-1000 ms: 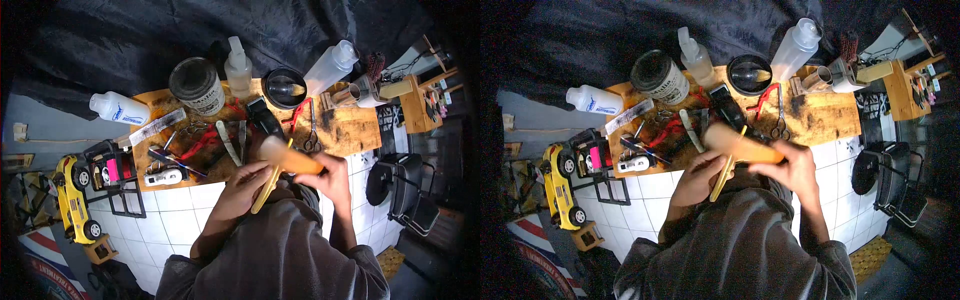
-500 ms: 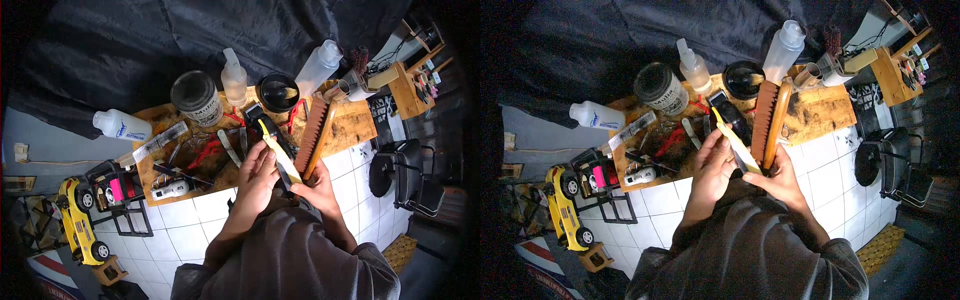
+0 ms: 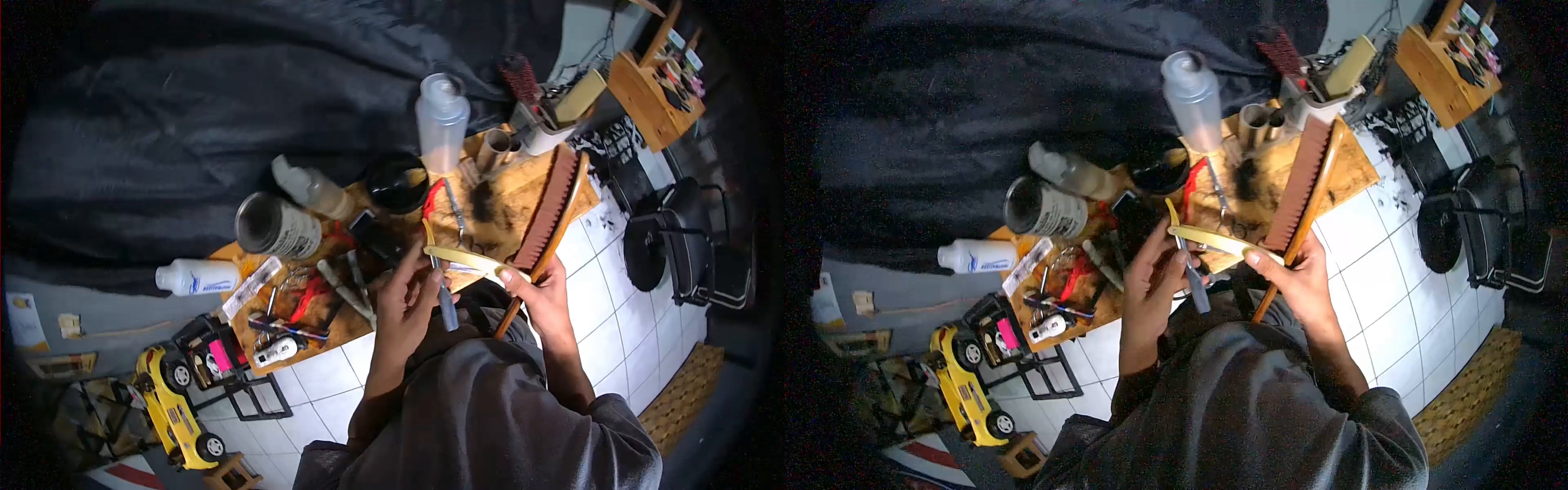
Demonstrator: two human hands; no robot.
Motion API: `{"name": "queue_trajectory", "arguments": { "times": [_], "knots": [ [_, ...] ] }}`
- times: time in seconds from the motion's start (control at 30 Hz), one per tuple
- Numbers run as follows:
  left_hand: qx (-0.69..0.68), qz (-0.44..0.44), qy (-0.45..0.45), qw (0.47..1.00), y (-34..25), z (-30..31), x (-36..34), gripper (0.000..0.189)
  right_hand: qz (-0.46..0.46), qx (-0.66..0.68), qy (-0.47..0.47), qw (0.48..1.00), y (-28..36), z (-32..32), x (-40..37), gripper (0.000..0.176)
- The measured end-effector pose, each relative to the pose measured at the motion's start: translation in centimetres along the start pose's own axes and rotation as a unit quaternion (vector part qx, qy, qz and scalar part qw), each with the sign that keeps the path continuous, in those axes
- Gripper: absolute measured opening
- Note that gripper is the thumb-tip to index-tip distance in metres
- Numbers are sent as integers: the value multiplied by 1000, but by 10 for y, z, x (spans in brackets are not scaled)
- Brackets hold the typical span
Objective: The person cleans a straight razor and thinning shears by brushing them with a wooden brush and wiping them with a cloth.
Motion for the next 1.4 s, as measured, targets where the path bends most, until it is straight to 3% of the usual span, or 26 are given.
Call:
{"name": "queue_trajectory", "arguments": {
  "times": [0.2, 0.27, 0.33, 0.4, 0.43, 0.47, 0.53, 0.6, 0.7, 0.73, 0.8, 0.93, 0.97, 1.07, 1.13, 1.2, 1.27, 1.33, 1.4],
  "knots": [
    [114, 6, 79, 990, 9, -30, 20, 42, 34, 52, -110, 992, 22, 49, 30, 27],
    [287, -19, 132, 949, 6, -44, 26, 38, 46, 61, -139, 987, 29, 64, 42, 26],
    [274, -8, 145, 951, 10, -56, 31, 34, 53, 53, -150, 986, 33, 78, 53, 31],
    [253, -39, 234, 938, 17, -74, 26, 32, 91, -20, -146, 985, 45, 87, 60, 30],
    [264, -107, 264, 921, 18, -84, 26, 33, 102, -40, -144, 984, 51, 90, 62, 32],
    [264, -107, 264, 922, 18, -89, 25, 33, 101, -40, -144, 984, 53, 91, 62, 32],
    [200, 68, 268, 940, 36, -97, 26, 35, 95, -45, -140, 985, 58, 94, 65, 32],
    [189, 76, 274, 940, 41, -102, 30, 35, 99, -11, -142, 985, 55, 102, 67, 32],
    [152, 114, 255, 948, 42, -108, 33, 35, 177, -122, -158, 964, 53, 120, 60, 32],
    [127, 138, 236, 954, 43, -108, 34, 34, 229, -191, -139, 944, 53, 117, 53, 33],
    [126, 165, 223, 953, 46, -105, 35, 35, 261, -242, 56, 933, 53, 91, 40, 35],
    [75, 226, 213, 948, 59, -92, 33, 39, 299, -347, 133, 879, 23, 65, 29, 45],
    [81, 160, 278, 944, 65, -86, 37, 40, 275, -351, 112, 888, 13, 74, 32, 42],
    [108, 184, 285, 934, 50, -99, 39, 39, 244, -315, -49, 916, 21, 111, 53, 37],
    [79, 214, 293, 928, 49, -104, 35, 39, 154, -323, -151, 922, 25, 135, 68, 34],
    [90, 212, 255, 939, 50, -107, 37, 38, 148, -263, -170, 938, 26, 144, 72, 25],
    [118, 196, 242, 943, 54, -108, 40, 39, 133, -230, -118, 957, 24, 138, 69, 22],
    [18, 202, 194, 960, 56, -110, 48, 38, 147, -216, -24, 965, 14, 124, 61, 22],
    [22, 219, 195, 956, 67, -106, 51, 37, 199, -212, 84, 953, 20, 101, 48, 34]
  ]
}}
Point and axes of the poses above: each hand's wrist, its own x-axis towards the middle knuckle, its own z-axis out of the back of the hand, y = z × x, the point moved 8 cm from there along x, towards the middle knuckle, and after that the axes turned 6 degrees about -y, right-handed, at the moved point
